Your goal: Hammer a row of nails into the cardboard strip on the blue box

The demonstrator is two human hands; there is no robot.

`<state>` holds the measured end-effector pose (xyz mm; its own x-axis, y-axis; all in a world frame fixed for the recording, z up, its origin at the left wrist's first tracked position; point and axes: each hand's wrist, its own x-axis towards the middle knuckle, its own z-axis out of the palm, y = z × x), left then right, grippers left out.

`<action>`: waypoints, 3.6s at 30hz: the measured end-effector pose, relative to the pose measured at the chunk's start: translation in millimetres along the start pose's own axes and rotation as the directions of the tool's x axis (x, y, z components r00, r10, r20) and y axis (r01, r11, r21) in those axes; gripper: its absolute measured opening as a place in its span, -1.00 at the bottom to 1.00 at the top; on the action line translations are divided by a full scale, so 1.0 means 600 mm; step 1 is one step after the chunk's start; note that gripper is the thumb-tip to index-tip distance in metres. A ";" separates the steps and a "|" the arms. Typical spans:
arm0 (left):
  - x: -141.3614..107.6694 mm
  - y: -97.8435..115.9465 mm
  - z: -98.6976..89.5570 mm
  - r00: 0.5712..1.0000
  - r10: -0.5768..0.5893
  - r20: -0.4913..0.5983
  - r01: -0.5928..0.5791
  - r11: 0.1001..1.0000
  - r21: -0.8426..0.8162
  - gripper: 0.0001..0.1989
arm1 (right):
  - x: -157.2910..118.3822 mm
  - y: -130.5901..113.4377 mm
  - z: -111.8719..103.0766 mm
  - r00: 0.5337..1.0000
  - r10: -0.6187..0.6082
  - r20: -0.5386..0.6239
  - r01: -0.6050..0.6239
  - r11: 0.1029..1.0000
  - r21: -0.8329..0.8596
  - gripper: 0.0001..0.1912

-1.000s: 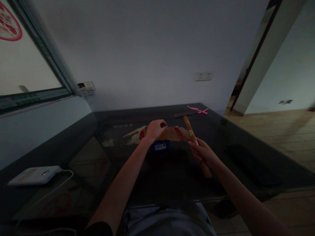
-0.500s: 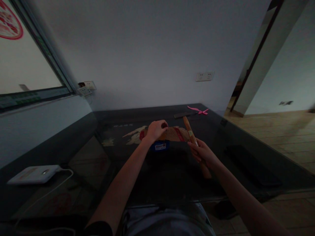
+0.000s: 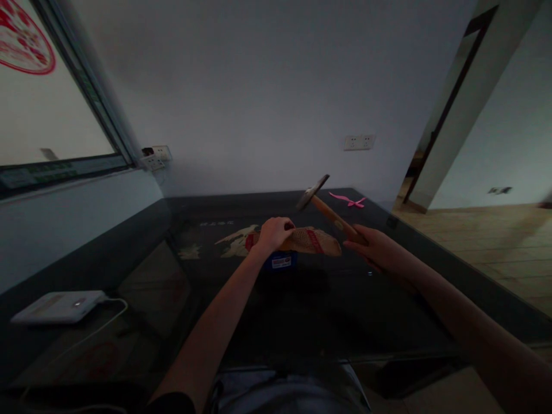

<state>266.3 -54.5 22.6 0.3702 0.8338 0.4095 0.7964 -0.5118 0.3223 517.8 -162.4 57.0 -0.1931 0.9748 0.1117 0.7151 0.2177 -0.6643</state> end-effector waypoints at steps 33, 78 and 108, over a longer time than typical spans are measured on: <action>-0.001 0.005 -0.003 0.997 -0.046 0.058 0.040 0.994 0.106 -0.77 | 0.025 -0.024 -0.030 0.991 -0.107 0.086 0.132 0.908 -0.397 -0.85; -0.008 0.014 -0.009 0.999 -0.038 -0.002 0.038 0.998 0.058 -0.79 | -0.043 0.063 0.106 0.989 0.147 -0.035 -0.077 0.689 0.721 -0.62; -0.003 0.001 -0.001 0.998 -0.063 0.002 0.063 0.998 0.006 -0.83 | -0.013 0.046 0.057 0.999 0.032 0.001 -0.031 0.965 0.262 -0.70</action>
<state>266.0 -56.2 22.5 0.3205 0.8648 0.3866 0.8209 -0.4572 0.3422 516.0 -165.6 12.4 -0.1707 0.9813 0.0893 0.5199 0.1667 -0.8378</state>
